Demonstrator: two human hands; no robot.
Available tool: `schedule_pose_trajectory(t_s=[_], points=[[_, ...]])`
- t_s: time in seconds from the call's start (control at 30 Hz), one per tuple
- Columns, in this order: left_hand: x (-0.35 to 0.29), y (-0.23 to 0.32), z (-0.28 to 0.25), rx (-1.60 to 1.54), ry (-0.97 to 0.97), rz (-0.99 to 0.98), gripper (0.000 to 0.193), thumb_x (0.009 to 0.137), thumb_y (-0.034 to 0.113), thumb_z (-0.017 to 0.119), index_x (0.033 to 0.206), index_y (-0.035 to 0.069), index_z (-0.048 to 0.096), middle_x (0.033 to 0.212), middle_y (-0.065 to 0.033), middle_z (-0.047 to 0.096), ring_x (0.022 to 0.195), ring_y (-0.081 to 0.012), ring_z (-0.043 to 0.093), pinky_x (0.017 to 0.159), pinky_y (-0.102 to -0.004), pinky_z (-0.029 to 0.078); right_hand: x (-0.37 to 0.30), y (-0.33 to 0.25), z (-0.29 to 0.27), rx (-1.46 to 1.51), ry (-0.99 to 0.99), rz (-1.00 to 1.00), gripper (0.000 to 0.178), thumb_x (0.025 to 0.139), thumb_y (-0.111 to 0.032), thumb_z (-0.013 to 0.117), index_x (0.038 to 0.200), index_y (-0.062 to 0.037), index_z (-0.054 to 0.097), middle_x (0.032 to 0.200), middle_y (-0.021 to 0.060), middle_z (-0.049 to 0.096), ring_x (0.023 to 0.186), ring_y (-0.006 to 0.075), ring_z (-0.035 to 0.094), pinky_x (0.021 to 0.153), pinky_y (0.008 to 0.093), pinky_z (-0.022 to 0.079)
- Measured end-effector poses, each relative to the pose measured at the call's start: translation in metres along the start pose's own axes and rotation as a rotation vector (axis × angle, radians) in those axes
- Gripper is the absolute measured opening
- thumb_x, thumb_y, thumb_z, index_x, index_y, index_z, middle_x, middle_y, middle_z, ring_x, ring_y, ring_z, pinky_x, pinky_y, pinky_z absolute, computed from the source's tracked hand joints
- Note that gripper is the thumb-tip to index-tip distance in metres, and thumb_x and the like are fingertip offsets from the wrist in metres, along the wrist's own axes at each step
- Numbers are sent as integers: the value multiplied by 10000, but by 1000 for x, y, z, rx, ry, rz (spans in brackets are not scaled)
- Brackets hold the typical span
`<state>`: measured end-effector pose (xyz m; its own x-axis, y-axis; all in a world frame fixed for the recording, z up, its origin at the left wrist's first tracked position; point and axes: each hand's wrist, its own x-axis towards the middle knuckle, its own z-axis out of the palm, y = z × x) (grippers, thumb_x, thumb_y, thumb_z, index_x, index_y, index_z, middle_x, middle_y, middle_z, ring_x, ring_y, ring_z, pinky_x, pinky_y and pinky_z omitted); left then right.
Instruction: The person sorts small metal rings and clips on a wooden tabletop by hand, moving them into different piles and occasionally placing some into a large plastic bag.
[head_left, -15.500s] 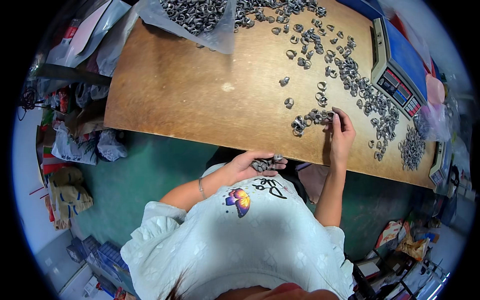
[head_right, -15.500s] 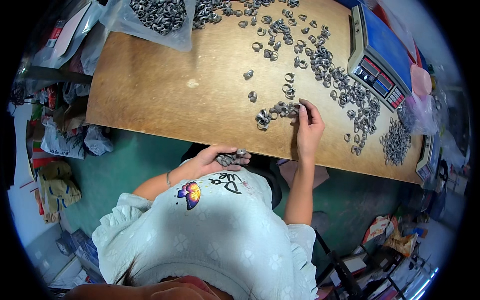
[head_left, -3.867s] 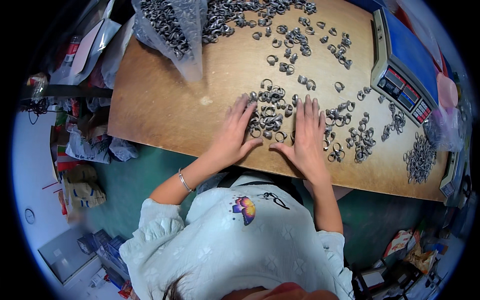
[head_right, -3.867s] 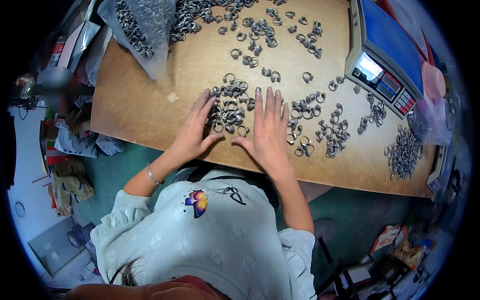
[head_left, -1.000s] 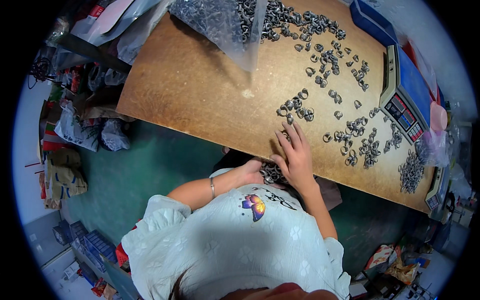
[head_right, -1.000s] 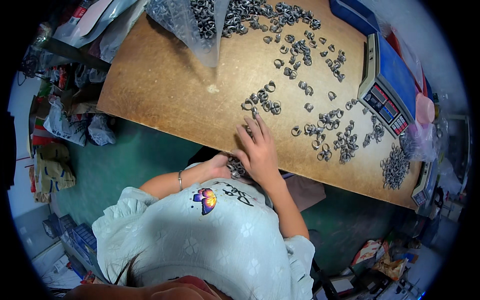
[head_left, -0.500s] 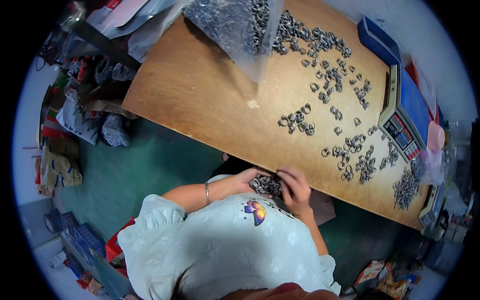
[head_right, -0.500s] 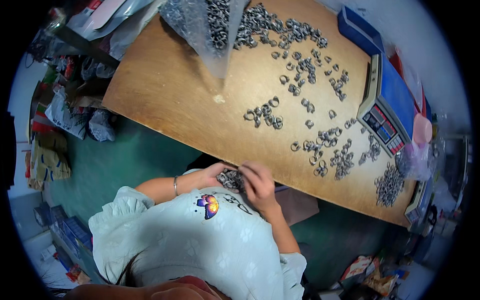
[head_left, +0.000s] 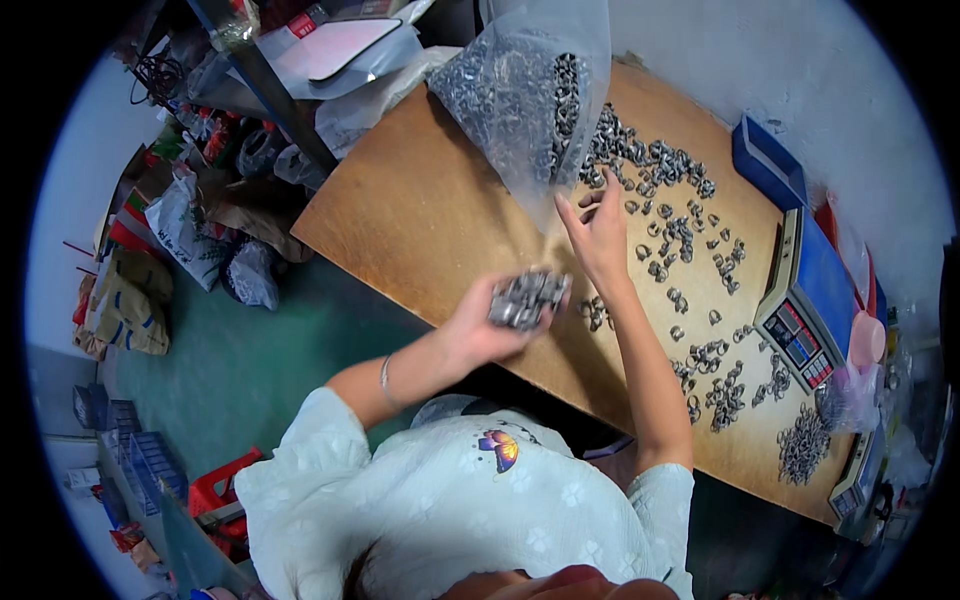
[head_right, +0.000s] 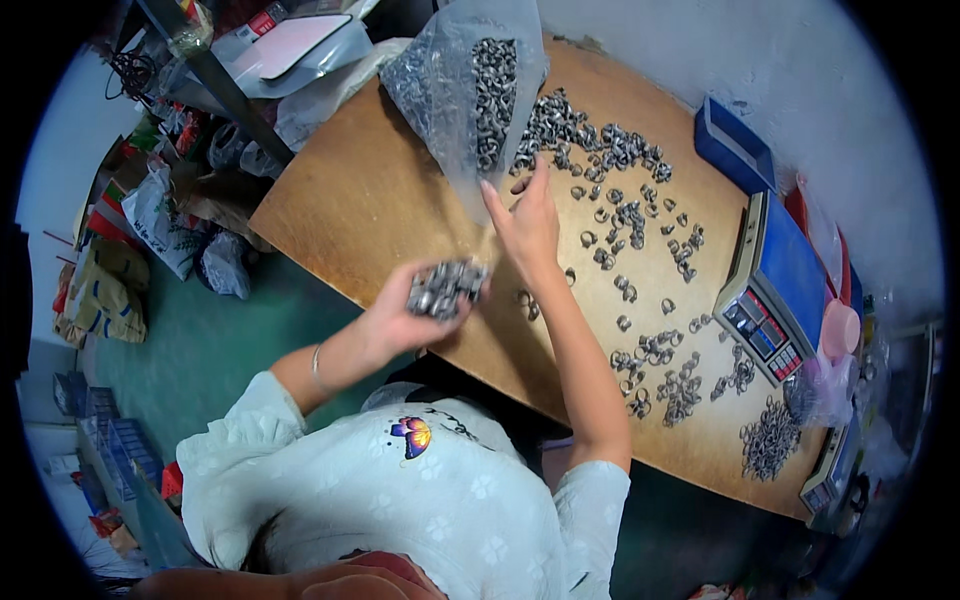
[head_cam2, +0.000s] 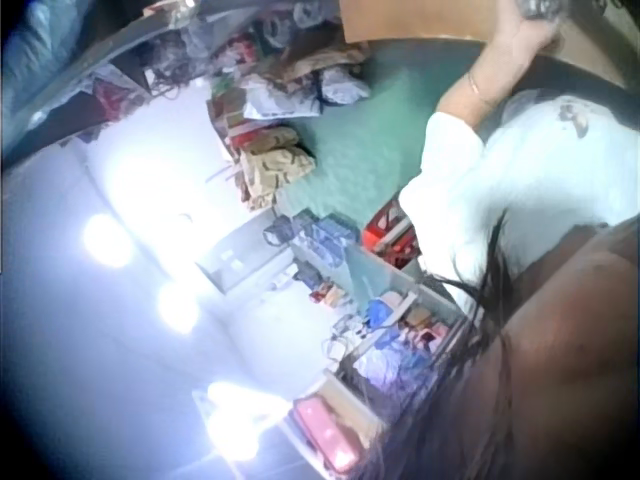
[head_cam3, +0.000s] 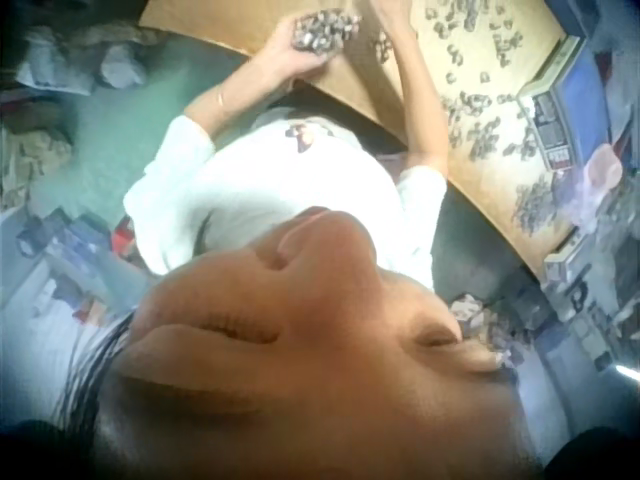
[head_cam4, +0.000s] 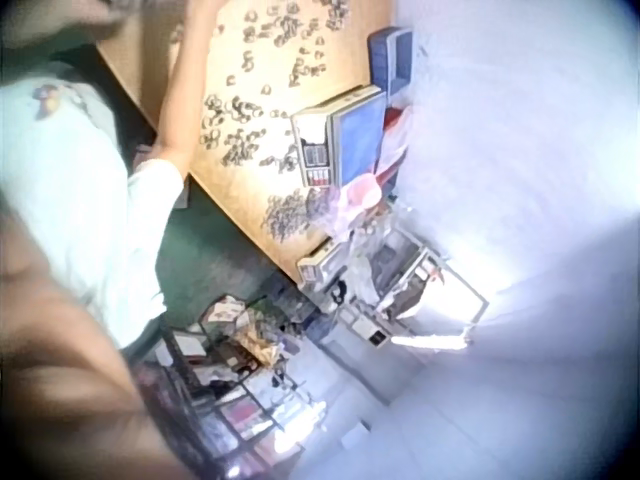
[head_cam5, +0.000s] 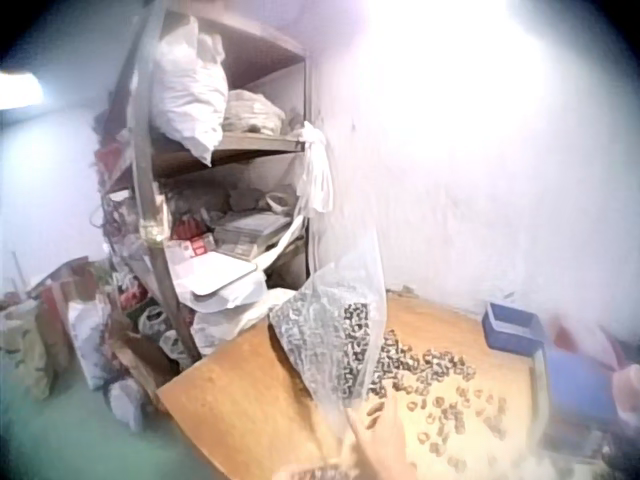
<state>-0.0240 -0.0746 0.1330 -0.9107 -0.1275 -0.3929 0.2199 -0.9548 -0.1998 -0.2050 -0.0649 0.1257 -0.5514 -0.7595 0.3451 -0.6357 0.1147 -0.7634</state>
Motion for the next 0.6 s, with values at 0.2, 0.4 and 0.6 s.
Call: schedule_pose_trajectory(t_s=[0.2,0.4,0.6], points=[[107,57,100,192,-175,334,276,860,157,450,1051,7,580,1061,-186,567,953,-325,556,690,-358,513,52,15,9,-29,203,-72,192,853,-161,542,972,-29,614,767,224,630,724,379,624,638,455,476],[183,130,148,217,-132,762,224,820,178,462,900,7,582,859,-154,605,789,-306,605,620,-399,526,59,38,11,11,100,53,165,868,-99,460,895,6,585,717,256,601,712,438,594,635,496,458],[185,203,185,482,117,1637,271,742,147,564,954,-21,564,1017,-141,607,900,-278,611,778,-406,515,52,38,-9,352,-52,103,219,948,-108,393,890,17,564,586,80,610,437,145,582,451,292,478]])
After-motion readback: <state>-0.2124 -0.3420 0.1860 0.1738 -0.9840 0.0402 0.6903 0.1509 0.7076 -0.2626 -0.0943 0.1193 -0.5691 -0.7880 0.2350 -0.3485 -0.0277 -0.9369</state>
